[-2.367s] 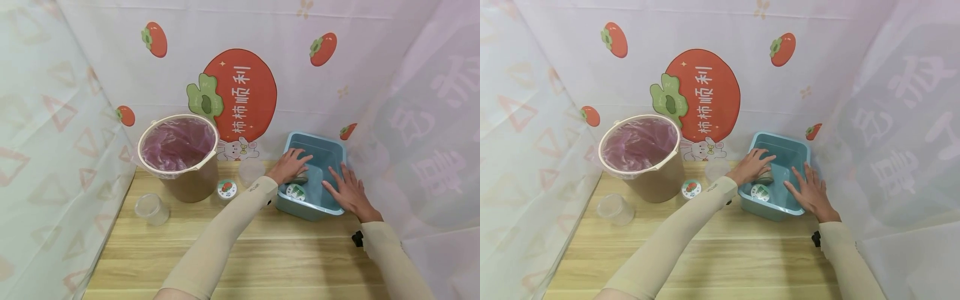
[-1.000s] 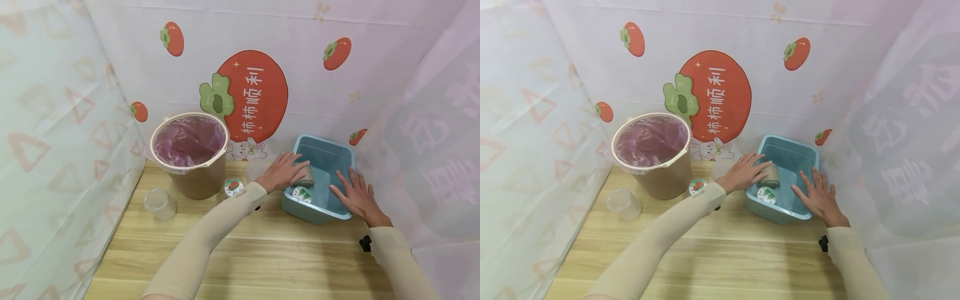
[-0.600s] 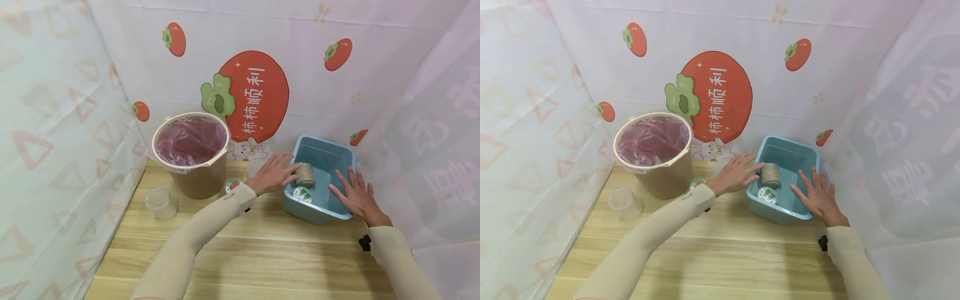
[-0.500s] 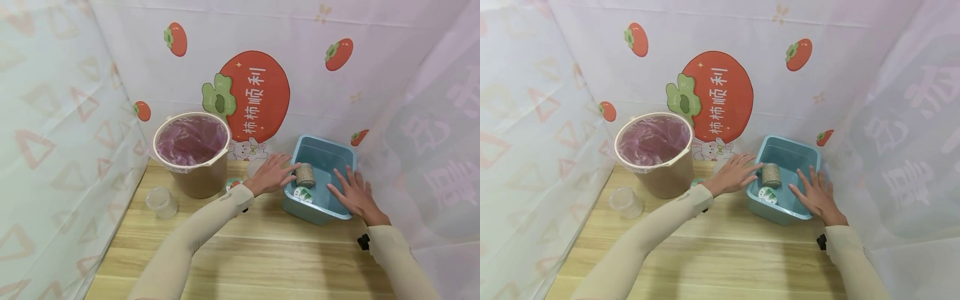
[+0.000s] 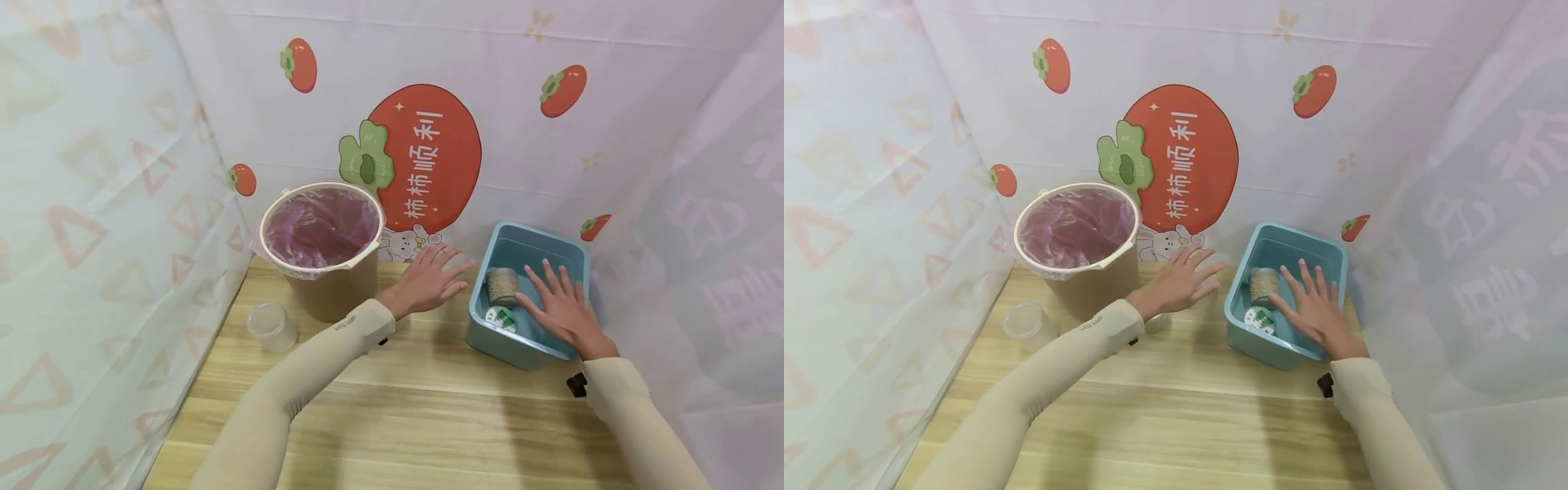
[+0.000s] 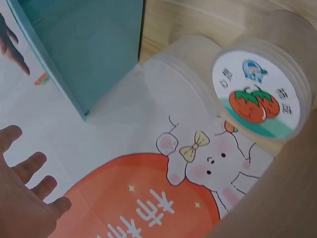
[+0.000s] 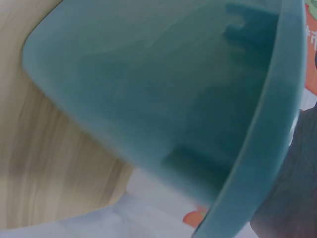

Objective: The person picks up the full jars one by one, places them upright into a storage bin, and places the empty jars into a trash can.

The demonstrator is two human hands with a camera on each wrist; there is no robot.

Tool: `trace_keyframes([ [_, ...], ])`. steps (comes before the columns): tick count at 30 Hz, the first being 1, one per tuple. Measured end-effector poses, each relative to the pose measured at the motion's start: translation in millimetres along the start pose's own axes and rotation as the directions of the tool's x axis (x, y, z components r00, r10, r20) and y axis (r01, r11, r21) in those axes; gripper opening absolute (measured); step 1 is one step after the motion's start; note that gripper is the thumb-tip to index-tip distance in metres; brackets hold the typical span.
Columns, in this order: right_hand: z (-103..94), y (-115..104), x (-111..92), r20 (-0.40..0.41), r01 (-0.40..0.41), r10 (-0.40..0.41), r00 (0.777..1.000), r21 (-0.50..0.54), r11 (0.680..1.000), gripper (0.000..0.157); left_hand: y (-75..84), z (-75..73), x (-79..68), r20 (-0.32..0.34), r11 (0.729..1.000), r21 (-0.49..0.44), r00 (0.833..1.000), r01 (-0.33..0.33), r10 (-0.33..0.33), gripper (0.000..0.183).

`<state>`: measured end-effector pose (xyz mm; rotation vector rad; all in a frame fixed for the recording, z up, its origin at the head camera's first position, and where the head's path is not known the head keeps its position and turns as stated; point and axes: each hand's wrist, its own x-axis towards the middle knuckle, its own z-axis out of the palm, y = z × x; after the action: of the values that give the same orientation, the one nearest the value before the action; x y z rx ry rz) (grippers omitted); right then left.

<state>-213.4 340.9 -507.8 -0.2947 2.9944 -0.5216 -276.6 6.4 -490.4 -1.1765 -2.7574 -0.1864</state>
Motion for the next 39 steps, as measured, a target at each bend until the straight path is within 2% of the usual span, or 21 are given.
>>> trace_keyframes([
  [8,0.1,-23,14,0.015,0.026,-0.026,1.000,0.004,1.000,0.085,-18.5,-28.7,-20.5,0.021,0.998,-0.014,0.998,0.057,-0.057,0.059],
  [15,3.0,-41,23,0.022,0.054,-0.054,0.998,0.005,0.999,0.086,-29.4,-52.9,-36.7,-0.003,0.995,0.056,0.996,0.087,-0.087,0.059],
  [22,8.9,-60,33,0.028,0.090,-0.091,0.996,0.010,0.996,0.084,-43.8,-70.3,-57.4,-0.030,0.993,0.034,0.993,0.116,-0.115,0.058],
  [28,14.3,-81,43,0.021,0.131,-0.131,0.991,0.007,0.991,0.084,-60.9,-82.5,-72.2,-0.042,0.987,0.026,0.987,0.159,-0.158,0.057],
  [39,20.0,-112,58,0.009,0.175,-0.175,0.985,-0.032,0.984,0.084,-88.0,-94.7,-102.8,-0.055,0.976,-0.016,0.975,0.216,-0.217,0.058],
])
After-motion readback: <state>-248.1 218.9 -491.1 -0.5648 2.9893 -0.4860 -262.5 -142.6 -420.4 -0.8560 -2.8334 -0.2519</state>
